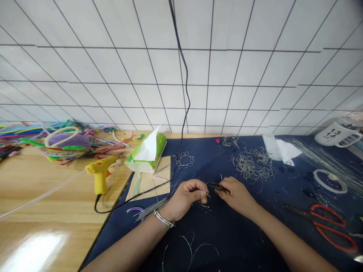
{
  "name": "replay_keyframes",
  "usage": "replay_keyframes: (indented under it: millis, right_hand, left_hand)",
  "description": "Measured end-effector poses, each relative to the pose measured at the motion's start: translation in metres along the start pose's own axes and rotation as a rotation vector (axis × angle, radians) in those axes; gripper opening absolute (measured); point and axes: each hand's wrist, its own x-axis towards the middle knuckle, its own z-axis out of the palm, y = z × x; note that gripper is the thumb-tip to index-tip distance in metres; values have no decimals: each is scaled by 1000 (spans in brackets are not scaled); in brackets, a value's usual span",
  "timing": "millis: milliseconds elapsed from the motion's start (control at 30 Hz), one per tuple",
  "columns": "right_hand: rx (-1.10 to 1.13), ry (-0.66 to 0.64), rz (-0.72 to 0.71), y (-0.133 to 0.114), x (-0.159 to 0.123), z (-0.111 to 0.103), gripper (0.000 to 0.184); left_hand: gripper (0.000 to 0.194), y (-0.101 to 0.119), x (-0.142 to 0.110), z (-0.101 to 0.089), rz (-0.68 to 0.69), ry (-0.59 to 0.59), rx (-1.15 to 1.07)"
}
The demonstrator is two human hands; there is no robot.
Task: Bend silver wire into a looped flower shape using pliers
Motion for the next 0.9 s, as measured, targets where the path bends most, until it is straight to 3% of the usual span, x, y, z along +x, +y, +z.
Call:
replay_keyframes:
  millis: [300,533,733,900]
  right_hand:
    - [27,-50,2,-1,-1,6,29]
    - [-52,64,146,5,-2,3,34]
    - [-134,99,81,-2,-5,6,29]
    - [-244,153,62,-1,-5,9,23]
  left_hand:
    - [8,0,-1,1,-31,-48,-8]
    - [12,1,2,5,-30,81,-4]
    - [12,-2,4,5,21,169,55]
    - [14,-3,3,6,-4,173,113]
